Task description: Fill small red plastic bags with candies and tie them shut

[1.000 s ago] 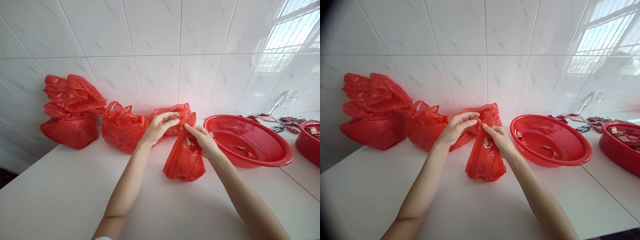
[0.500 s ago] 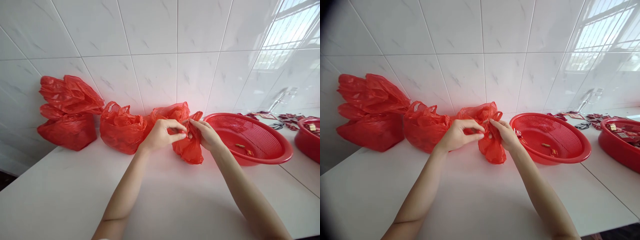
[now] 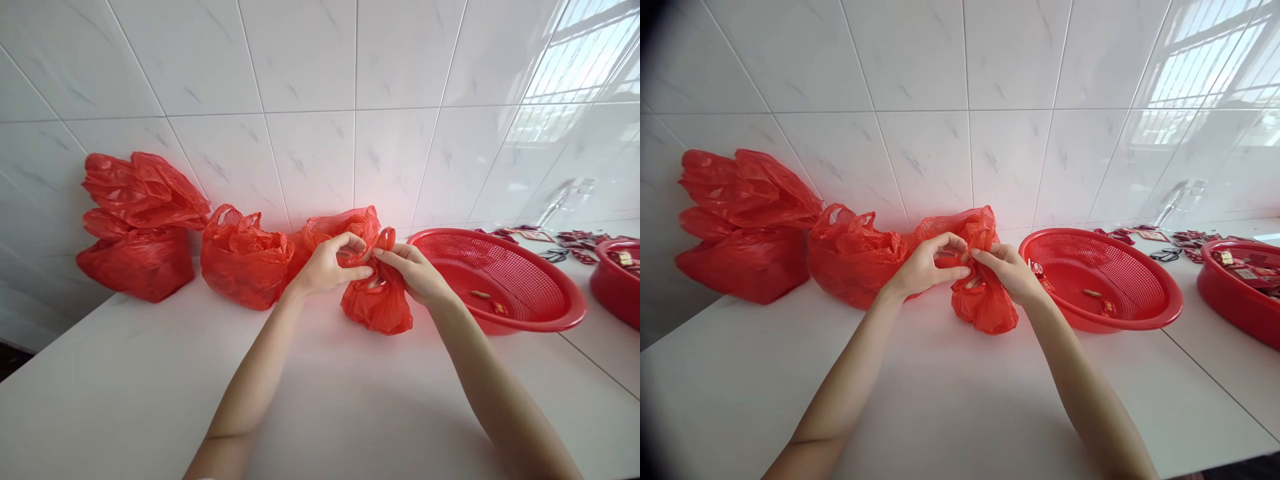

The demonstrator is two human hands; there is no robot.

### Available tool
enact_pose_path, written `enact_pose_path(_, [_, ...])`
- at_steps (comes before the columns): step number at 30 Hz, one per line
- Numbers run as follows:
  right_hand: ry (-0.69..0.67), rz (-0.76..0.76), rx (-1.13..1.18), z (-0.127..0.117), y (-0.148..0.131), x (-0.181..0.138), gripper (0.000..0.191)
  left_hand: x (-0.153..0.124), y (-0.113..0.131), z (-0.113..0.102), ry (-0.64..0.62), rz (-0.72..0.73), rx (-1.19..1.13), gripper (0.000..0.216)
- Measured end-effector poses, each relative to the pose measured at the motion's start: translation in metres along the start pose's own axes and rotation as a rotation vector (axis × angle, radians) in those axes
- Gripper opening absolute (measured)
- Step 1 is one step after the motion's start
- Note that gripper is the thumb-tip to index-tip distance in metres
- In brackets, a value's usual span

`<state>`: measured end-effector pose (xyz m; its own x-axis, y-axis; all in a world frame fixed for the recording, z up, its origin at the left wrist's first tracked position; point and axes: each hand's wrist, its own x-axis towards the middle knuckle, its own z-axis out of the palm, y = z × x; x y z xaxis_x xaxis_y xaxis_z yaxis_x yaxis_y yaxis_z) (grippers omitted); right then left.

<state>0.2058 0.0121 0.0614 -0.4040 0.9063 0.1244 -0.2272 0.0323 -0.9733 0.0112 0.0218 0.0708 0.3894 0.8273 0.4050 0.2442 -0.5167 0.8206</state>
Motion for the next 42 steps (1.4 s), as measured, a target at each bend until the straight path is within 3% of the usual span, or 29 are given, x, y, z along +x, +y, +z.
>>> enact_pose_path(4, [0.003, -0.069, -0.147, 0.002, 0.0, -0.003, 0.037, 0.003, -0.011, 0.006, -0.238, -0.028, -0.255, 0.052])
enact_pose_path(8, [0.169, -0.274, -0.472, 0.002, -0.001, -0.006, 0.035, 0.005, -0.016, 0.014, -0.34, -0.046, -0.292, 0.039])
enact_pose_path(12, [0.292, -0.463, -0.571, 0.001, 0.001, -0.004, 0.024, 0.007, -0.018, 0.016, -0.244, -0.132, -0.293, 0.037])
enact_pose_path(17, [0.216, -0.513, -0.553, 0.001, 0.005, 0.0, 0.022, 0.01, -0.023, 0.012, -0.176, -0.277, -0.447, 0.033])
enact_pose_path(24, [0.077, -0.504, -0.473, -0.002, 0.009, 0.004, 0.028, 0.014, -0.027, 0.016, -0.016, -0.321, -0.668, 0.032])
enact_pose_path(29, [0.088, -0.515, -0.549, -0.011, 0.007, 0.003, 0.022, 0.018, -0.031, 0.018, 0.198, -0.379, -0.715, 0.027])
enact_pose_path(32, [0.027, -0.466, -0.645, -0.021, 0.005, 0.001, 0.024, 0.022, -0.036, 0.015, 0.323, -0.422, -0.732, 0.027])
enact_pose_path(42, [-0.273, -0.329, -0.955, -0.042, -0.002, -0.002, 0.025, 0.029, -0.082, -0.012, 0.549, -0.592, -0.69, 0.02])
